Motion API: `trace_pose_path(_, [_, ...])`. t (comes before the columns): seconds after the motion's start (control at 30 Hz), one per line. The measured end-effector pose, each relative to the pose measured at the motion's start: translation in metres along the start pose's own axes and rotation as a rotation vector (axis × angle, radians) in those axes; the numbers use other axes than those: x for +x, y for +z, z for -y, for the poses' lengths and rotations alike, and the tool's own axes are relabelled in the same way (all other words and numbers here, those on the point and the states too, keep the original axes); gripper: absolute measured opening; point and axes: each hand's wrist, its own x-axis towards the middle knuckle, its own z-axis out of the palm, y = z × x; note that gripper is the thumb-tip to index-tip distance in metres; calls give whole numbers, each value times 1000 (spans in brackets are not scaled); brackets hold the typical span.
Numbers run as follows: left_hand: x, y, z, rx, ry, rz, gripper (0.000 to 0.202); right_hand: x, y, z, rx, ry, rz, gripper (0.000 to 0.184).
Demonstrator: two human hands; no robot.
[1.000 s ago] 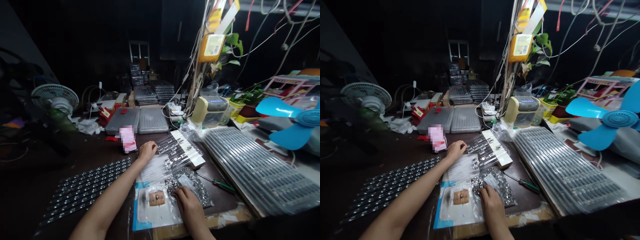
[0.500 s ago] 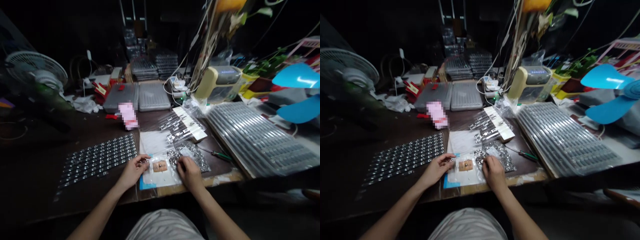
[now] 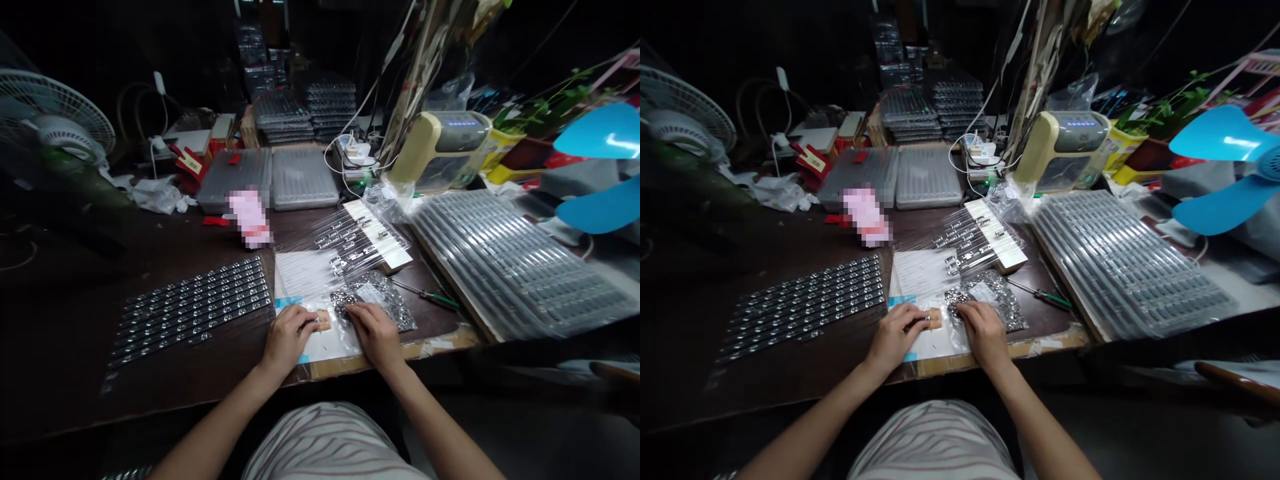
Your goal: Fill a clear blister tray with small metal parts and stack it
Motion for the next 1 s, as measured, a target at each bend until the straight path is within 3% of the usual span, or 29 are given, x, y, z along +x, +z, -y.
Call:
trace_pose_path(0.2, [3, 1, -3, 57, 30, 6, 8, 5, -5, 7, 28, -30, -8, 20])
trace_pose_path(0.37, [3, 1, -1, 26, 38, 5, 8, 12, 7, 23, 54, 16, 40, 12])
trace_pose_path(0.6, [4, -10, 8, -166, -58, -257, 8, 24, 27, 46, -34, -9, 151, 13])
trace_pose_path(0.87, [2, -8, 8, -159, -32, -231, 11, 23, 25, 49, -95, -86, 168, 14])
trace_pose_path(1.0, [1, -8, 9, -164, -46, -217, 11, 19, 9, 34, -244, -117, 176, 25])
